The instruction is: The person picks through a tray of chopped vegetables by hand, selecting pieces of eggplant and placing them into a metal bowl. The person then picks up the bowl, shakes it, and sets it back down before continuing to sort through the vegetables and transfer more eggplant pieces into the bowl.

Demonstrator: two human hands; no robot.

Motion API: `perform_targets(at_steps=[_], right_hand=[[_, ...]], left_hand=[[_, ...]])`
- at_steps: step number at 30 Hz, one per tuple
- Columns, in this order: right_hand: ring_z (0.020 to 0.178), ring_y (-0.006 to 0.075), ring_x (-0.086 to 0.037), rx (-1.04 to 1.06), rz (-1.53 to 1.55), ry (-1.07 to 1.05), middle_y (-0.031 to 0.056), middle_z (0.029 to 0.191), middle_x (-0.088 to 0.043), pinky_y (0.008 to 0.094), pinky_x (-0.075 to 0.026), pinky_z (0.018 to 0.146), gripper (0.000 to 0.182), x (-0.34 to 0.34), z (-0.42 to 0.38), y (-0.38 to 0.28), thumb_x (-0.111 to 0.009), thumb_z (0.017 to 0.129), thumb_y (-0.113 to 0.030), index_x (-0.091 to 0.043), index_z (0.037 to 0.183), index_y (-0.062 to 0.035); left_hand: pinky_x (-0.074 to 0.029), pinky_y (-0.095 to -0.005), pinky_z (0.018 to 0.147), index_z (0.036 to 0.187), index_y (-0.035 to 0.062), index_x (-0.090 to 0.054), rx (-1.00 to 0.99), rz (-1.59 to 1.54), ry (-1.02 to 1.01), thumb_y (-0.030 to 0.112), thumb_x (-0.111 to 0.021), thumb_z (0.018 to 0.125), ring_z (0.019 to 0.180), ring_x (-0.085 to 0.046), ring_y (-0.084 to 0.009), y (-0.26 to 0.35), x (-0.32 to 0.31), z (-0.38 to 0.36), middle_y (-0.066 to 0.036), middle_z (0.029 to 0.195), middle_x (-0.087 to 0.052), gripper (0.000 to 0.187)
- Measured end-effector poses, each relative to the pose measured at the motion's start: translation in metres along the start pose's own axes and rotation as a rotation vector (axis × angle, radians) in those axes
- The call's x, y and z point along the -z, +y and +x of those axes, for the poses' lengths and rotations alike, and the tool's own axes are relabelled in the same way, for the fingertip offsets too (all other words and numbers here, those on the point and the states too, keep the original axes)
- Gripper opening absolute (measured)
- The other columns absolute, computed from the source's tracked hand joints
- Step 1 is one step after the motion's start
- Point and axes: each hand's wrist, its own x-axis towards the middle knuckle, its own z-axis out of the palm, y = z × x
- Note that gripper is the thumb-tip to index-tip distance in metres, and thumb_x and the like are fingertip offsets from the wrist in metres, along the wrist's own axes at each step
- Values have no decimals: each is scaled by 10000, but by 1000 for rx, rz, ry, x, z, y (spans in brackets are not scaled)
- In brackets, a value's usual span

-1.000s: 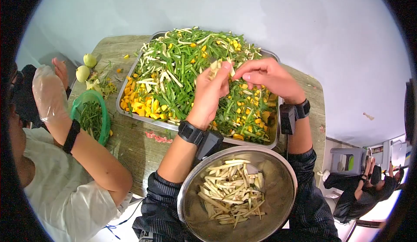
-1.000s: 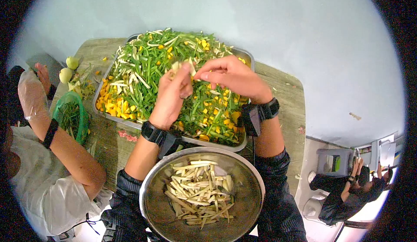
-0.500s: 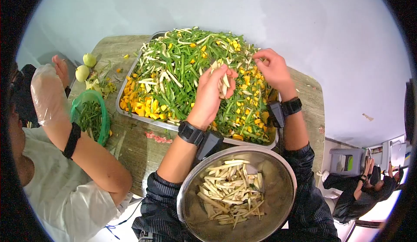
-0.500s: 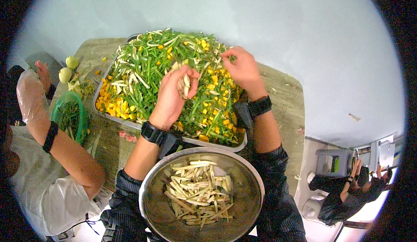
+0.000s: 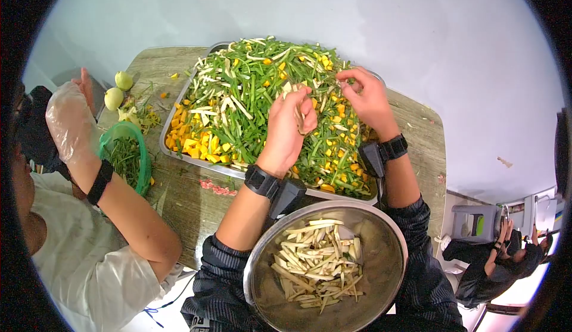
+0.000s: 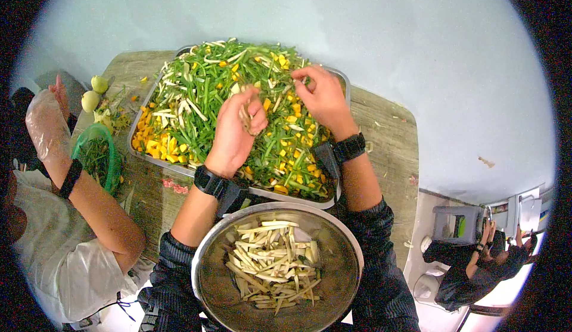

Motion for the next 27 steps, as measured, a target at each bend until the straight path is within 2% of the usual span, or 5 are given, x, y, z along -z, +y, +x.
perform_targets(at_steps=[2, 6, 14, 17, 27], right_hand=[[577, 195, -563, 42, 20, 13, 131, 1001, -666, 335, -476, 597, 200, 0, 2, -9, -643, 898, -118, -696, 1063, -19], [642, 185, -601, 102, 118, -3, 135, 1043, -655, 317, -478, 618, 197, -6, 5, -31, -646, 900, -106, -691, 1068, -12], [1060, 393, -630, 62, -295, -122, 183, 1133, -644, 491, -501, 937, 287, -27, 31, -30, -589, 898, -224, -691, 1077, -24], [1089, 376, -625, -116, -403, -201, 169, 1148, -636, 475, -501, 944, 290, -24, 37, -40, -596, 891, -237, -690, 1068, -27], [1010, 374, -660, 70, -356, -149, 156, 1176, -638, 477, -532, 880, 281, -37, 32, -37, -613, 878, -267, -719, 1003, -39]], left_hand=[[-272, -252, 503, 846, 123, -495, 31, -26, -64, 258, -518, 1043, 543, -360, -72, 2, 3, 1, 43, 684, -384, 241], [-250, -254, 471, 788, 144, -443, 64, 102, -49, 310, -506, 1051, 496, -329, -73, 5, -3, -4, 53, 648, -360, 318], [-251, -252, 459, 773, 147, -436, 51, 72, -17, 324, -545, 1031, 483, -357, -75, 2, 0, -1, 46, 648, -380, 331], [-238, -250, 459, 769, 151, -432, 67, 99, -17, 318, -555, 1023, 485, -345, -71, 1, 2, -2, 53, 646, -373, 328], [-224, -252, 464, 771, 159, -416, 56, 129, -21, 305, -567, 1008, 494, -317, -67, 2, 2, -3, 57, 648, -345, 316]])
